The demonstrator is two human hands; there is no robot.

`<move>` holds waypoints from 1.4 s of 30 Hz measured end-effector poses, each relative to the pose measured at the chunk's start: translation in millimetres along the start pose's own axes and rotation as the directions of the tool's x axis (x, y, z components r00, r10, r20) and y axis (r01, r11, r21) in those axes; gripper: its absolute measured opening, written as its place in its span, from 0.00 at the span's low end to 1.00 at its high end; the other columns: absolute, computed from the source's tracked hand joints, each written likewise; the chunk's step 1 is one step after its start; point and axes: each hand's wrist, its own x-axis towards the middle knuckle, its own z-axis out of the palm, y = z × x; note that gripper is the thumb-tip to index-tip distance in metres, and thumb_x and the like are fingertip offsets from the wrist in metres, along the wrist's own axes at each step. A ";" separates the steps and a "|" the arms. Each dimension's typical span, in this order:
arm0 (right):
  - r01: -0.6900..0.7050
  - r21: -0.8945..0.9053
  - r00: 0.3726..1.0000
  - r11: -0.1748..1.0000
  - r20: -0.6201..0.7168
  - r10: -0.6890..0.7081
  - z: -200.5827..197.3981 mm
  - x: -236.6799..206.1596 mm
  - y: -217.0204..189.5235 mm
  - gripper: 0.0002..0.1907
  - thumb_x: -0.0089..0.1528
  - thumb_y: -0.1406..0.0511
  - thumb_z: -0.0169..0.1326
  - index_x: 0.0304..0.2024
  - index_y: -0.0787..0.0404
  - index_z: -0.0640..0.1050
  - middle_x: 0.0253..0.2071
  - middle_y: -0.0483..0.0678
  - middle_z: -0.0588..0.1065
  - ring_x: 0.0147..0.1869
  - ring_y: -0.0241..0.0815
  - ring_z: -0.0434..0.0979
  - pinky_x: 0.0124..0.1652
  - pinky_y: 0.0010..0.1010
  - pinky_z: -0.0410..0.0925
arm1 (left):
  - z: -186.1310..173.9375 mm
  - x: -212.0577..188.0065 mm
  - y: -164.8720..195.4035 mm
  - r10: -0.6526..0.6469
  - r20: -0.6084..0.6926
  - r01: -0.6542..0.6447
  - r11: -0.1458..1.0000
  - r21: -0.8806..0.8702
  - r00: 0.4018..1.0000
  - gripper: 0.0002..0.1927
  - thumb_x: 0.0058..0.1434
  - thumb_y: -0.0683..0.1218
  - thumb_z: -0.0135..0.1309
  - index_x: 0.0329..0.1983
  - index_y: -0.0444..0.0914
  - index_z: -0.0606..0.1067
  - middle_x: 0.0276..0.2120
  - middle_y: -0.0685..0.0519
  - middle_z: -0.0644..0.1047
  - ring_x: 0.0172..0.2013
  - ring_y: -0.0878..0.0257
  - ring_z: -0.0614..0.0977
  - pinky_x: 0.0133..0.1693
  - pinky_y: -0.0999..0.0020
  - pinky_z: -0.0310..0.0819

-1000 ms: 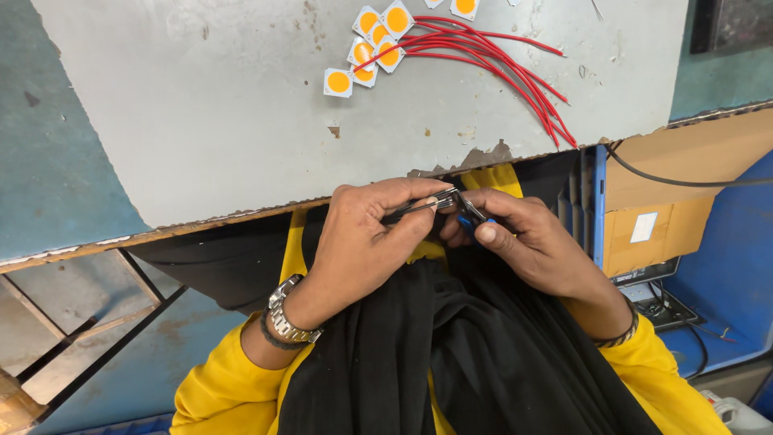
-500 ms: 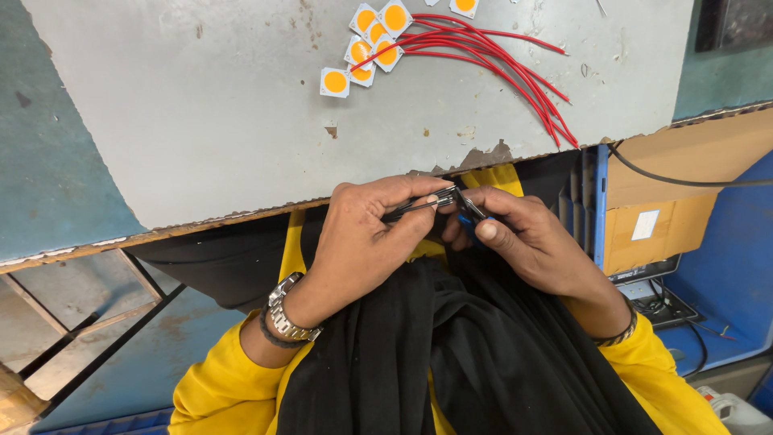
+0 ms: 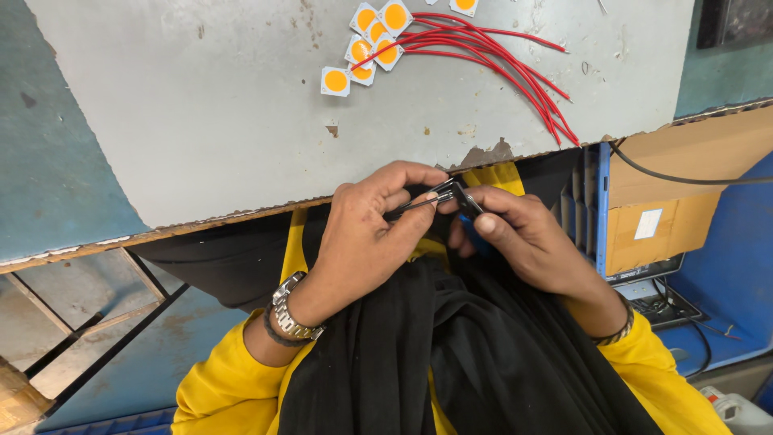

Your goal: The person strips the insulation from the ends of black wires with pliers, dips the stripped ends into a container of flux or solder paste, and uses a soldering iron to solder the wire ends onto the pads of small square LED modules on the workbench, repeating for several modules before gathering the finished wired LEDs.

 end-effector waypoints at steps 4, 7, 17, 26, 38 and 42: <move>0.055 0.028 0.998 0.998 0.019 -0.055 -1.3 -5.1 -8.5 0.22 0.73 0.57 0.45 0.59 0.69 0.74 0.45 0.50 0.80 0.50 0.39 0.82 0.52 0.29 0.74 | -1.8 -0.6 6.0 0.029 0.000 -0.029 0.998 0.062 1.000 0.12 0.65 0.38 0.54 0.52 0.33 0.76 0.27 0.53 0.84 0.23 0.79 0.74 0.24 0.80 0.63; 0.092 -0.057 0.995 0.994 0.036 -0.090 -1.3 -4.7 -11.3 0.24 0.73 0.56 0.45 0.60 0.69 0.75 0.46 0.50 0.81 0.51 0.40 0.83 0.53 0.30 0.74 | -0.9 -0.2 7.8 0.054 0.015 -0.055 0.997 0.046 0.998 0.12 0.66 0.38 0.53 0.52 0.33 0.75 0.28 0.53 0.84 0.24 0.78 0.76 0.25 0.80 0.65; 0.111 -0.128 0.994 0.986 0.016 -0.110 -0.5 0.6 -9.1 0.23 0.73 0.56 0.45 0.59 0.68 0.74 0.47 0.49 0.81 0.52 0.39 0.83 0.52 0.29 0.73 | 1.6 -1.3 5.5 0.147 0.024 -0.148 0.989 0.027 0.989 0.11 0.67 0.37 0.53 0.52 0.33 0.75 0.32 0.52 0.84 0.32 0.75 0.84 0.32 0.79 0.75; 0.072 -0.220 0.997 0.973 -0.018 -0.078 -0.8 0.3 -9.9 0.21 0.72 0.57 0.46 0.59 0.67 0.74 0.44 0.48 0.82 0.49 0.38 0.84 0.49 0.28 0.74 | 2.6 -2.1 4.7 0.128 0.004 -0.128 0.988 0.081 0.992 0.11 0.67 0.38 0.55 0.52 0.34 0.76 0.30 0.52 0.83 0.23 0.77 0.77 0.24 0.77 0.66; 0.083 -0.184 0.996 0.979 -0.007 -0.085 0.0 -0.1 -9.7 0.21 0.73 0.58 0.45 0.58 0.67 0.74 0.42 0.48 0.81 0.45 0.38 0.84 0.47 0.28 0.75 | 3.0 -2.1 6.3 0.091 0.002 -0.091 0.991 0.103 0.996 0.12 0.65 0.39 0.55 0.51 0.35 0.76 0.31 0.52 0.84 0.20 0.75 0.76 0.21 0.76 0.64; 0.090 -0.197 0.996 0.976 -0.002 -0.092 -0.2 -1.3 -9.3 0.21 0.73 0.57 0.44 0.58 0.68 0.74 0.42 0.47 0.81 0.46 0.37 0.83 0.47 0.28 0.75 | 3.0 -2.4 5.4 0.129 0.005 -0.129 0.988 0.087 0.992 0.12 0.66 0.39 0.55 0.52 0.35 0.76 0.33 0.52 0.84 0.22 0.76 0.79 0.22 0.77 0.67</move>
